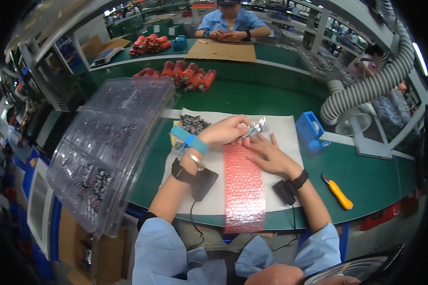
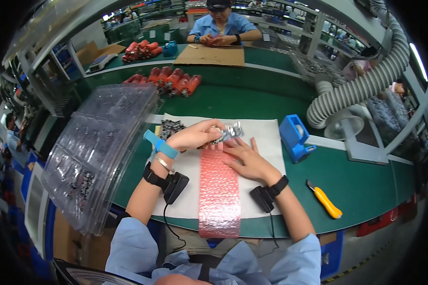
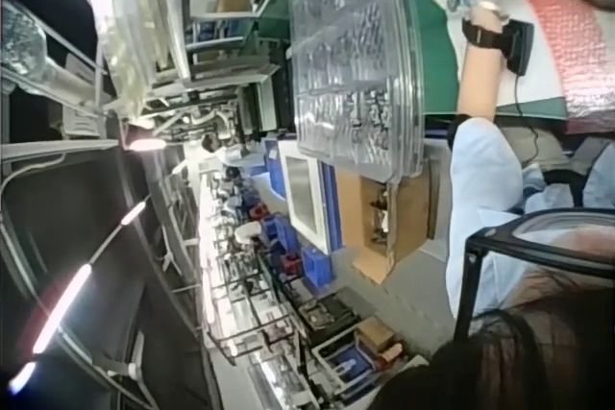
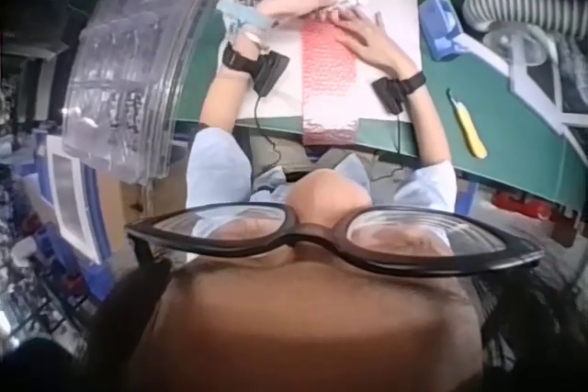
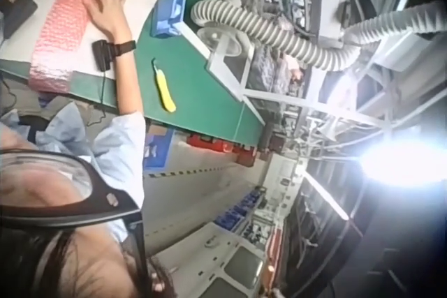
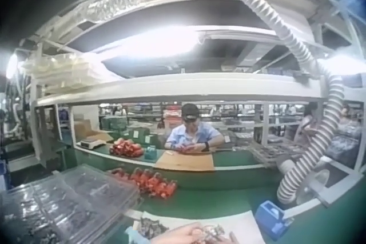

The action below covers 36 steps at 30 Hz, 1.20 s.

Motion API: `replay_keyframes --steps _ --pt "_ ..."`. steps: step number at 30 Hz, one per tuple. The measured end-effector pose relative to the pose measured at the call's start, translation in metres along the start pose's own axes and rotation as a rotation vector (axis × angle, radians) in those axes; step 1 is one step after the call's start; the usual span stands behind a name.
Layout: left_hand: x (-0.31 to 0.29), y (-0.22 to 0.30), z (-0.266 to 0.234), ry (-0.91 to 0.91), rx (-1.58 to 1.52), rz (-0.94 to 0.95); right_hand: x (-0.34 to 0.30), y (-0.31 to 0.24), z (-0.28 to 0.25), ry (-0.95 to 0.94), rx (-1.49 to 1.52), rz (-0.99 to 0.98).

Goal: The person picks up circuit boards from a pile, wraps them individually in bubble wrap, and uses a utility knife to cut the wrap. Each wrapped board is then placed into a plastic tray.

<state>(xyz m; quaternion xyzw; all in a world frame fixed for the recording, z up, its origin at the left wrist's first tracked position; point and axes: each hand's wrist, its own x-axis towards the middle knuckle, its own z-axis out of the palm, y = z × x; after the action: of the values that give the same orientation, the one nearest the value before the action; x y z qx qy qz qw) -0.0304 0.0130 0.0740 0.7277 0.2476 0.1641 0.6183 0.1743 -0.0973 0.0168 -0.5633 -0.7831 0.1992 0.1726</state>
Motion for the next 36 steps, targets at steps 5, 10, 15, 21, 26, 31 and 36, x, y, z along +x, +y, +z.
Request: replay_keyframes --steps 5,10,15,21,26,31,36 --pt "0.032 -0.066 -0.017 0.032 0.098 -0.077 -0.001 -0.002 -0.003 0.103 -0.045 -0.062" --pt "0.04 -0.065 -0.012 0.122 0.314 -0.046 -0.005 0.006 -0.008 0.177 -0.034 -0.009" --pt "0.042 -0.058 -0.005 0.22 0.43 0.011 -0.001 0.014 0.0 0.418 0.245 -0.005" --pt "0.039 -0.075 -0.015 0.134 0.475 0.171 0.017 0.014 0.005 0.382 0.068 0.025" --pt "0.028 -0.083 -0.005 0.312 0.674 0.475 0.037 0.019 -0.01 0.294 -0.12 0.019" --pt "0.022 -0.074 -0.008 0.223 0.872 0.464 0.033 0.017 -0.002 0.378 -0.148 0.029" --pt "0.022 -0.079 -0.009 0.27 0.844 0.427 0.007 -0.012 0.002 0.491 -0.131 0.073"
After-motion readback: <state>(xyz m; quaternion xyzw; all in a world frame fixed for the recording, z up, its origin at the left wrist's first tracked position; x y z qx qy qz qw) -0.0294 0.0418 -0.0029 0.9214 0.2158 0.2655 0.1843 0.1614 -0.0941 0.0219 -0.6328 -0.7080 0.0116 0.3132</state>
